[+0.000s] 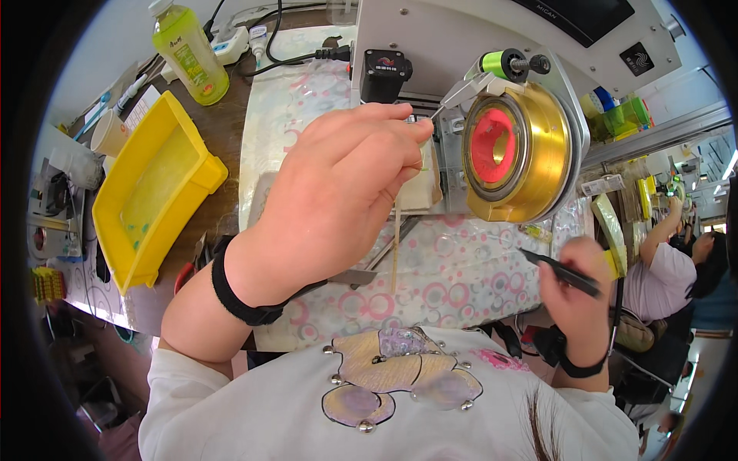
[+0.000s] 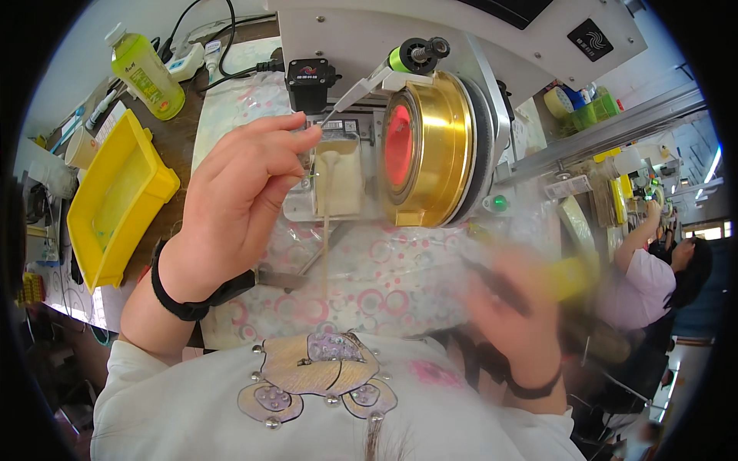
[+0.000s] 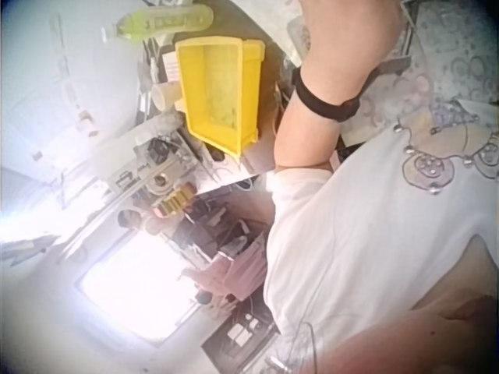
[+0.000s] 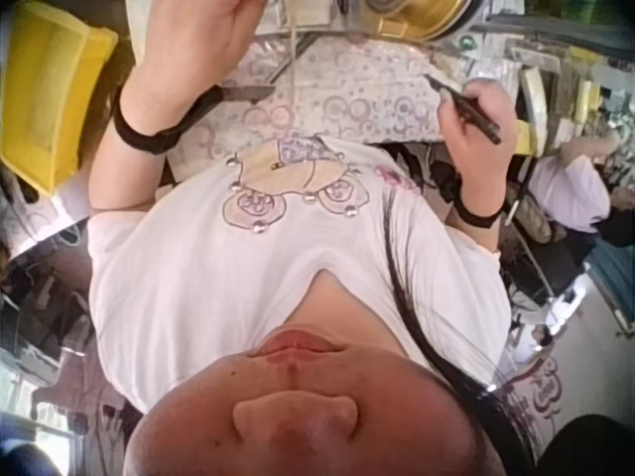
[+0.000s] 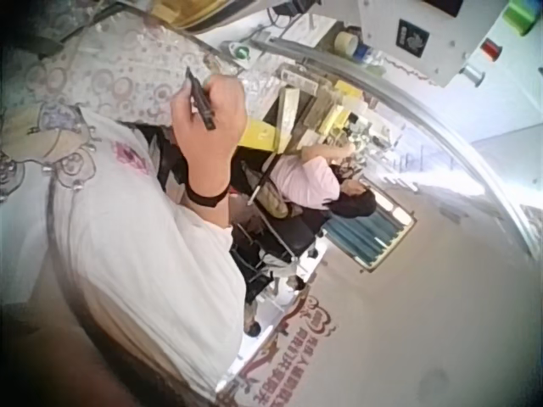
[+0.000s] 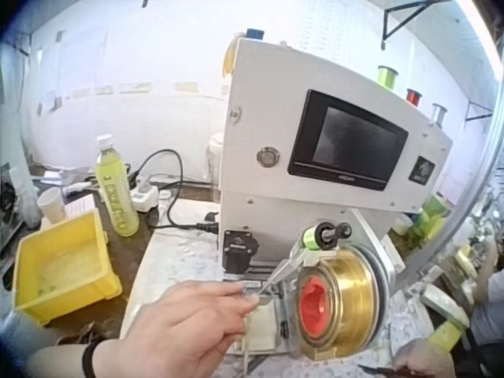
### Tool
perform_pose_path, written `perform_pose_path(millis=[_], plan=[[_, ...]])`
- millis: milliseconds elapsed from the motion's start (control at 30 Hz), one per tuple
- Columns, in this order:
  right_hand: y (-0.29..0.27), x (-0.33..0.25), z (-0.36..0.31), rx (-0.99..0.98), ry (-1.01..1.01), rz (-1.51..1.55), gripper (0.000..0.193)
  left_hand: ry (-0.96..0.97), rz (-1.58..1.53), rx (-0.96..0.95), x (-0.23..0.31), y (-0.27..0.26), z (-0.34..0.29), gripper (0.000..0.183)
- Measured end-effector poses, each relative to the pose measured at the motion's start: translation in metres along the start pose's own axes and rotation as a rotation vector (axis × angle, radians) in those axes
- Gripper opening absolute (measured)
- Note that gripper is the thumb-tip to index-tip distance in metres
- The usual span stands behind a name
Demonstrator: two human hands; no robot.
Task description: Winding wire onto a metal core using a specialized winding machine and applying adhesive.
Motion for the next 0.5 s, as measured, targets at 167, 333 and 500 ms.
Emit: perform_pose_path(millis=[167, 333, 500], plan=[[-0.048, -0.023, 0.027, 0.087, 0.095, 0.707, 0.031, 0.007, 0.007, 0.004, 0.001, 0.001, 0.001, 0.013], [-0.029, -0.048, 0.065, -0.059, -0.029, 0.829, 0.029, 0.003, 0.009, 0.001, 0.001, -0.001, 0.000, 0.013], [-0.016, -0.064, 0.096, -0.195, -0.319, 0.654, 0.028, -0.009, -0.017, 0.009, 0.000, -0.001, 0.000, 0.014]])
Point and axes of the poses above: each hand's wrist, its own z-axis towards the middle knuckle, its own y-axis out of the palm, x = y × z, the point moved 6 cm from there along z, towards the middle knuckle, and after that the axes turned 10 degrees about x, right-handed, at the moved point
